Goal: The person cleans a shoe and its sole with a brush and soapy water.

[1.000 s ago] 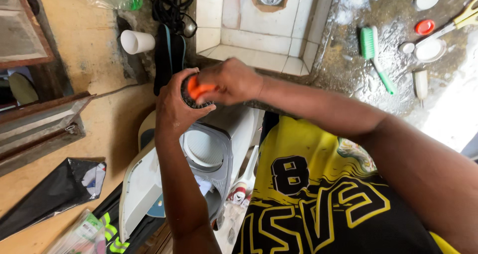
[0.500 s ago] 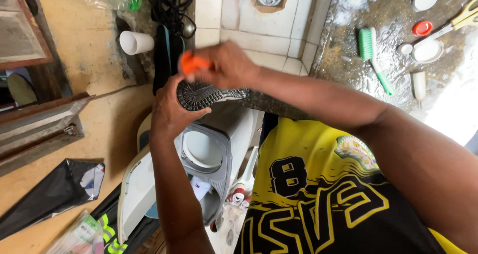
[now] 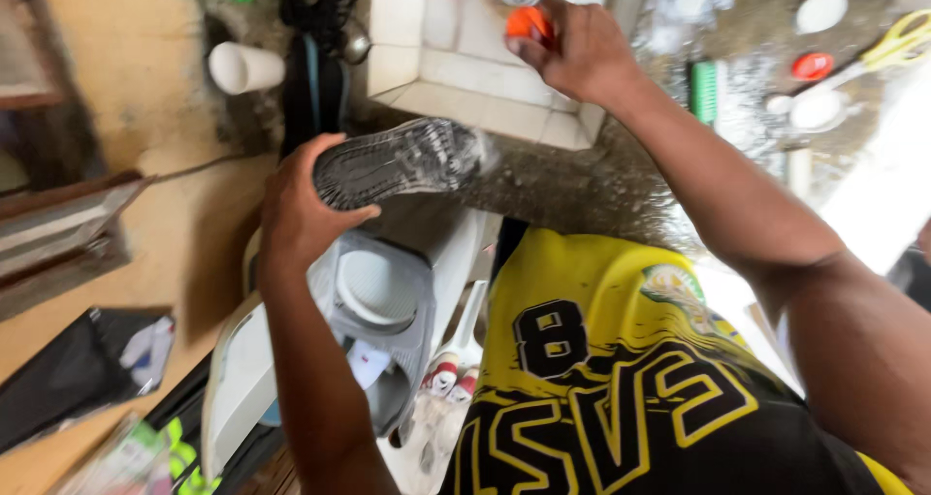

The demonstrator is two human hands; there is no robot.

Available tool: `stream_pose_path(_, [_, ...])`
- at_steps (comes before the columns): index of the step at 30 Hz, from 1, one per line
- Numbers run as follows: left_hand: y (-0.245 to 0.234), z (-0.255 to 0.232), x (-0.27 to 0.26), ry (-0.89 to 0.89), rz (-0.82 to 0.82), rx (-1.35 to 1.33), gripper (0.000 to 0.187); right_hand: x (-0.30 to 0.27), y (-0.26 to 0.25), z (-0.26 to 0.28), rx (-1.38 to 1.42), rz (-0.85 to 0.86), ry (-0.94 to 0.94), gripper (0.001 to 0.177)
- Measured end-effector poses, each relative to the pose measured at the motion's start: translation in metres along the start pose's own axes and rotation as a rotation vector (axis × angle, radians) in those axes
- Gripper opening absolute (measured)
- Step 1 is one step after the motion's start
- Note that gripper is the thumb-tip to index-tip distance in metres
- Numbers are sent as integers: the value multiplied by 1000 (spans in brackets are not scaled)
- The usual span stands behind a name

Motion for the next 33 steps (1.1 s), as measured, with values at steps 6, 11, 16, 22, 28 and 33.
stream_pose_path(6, [-2,-5,-2,-80,-42,-101,88,-59,-33,-77,-276,215,313,49])
stream_pose_path(11, [-1,-5,-1,-157,-19,-102,90,-55,-70,-133,-525,-24,434,47])
stream_pose_path(16, [-2,-7,2,-110,-22,-88,89,-27,-79,-153,-681,-109,258,42])
stream_pose_path(22, [2,0,0,-22,-38,-105,88,-27,-82,-89,-529,38,207,39])
stream_pose_path(28, [3,-2,6,23,-40,-77,89,-62,20,105,412,241,-303,21])
stream_pose_path(33, [8,-14,13,51,-55,-120,90,-47,59,191,290,14,-523,25])
Point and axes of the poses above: each hand's wrist, its own x-axis towards the middle knuckle, its own y-axis out of the palm, z = x × y, the point moved 8 cm from there along x, towards the middle knuckle, and after that the axes turned 3 degrees about y, right-handed, at the moved point
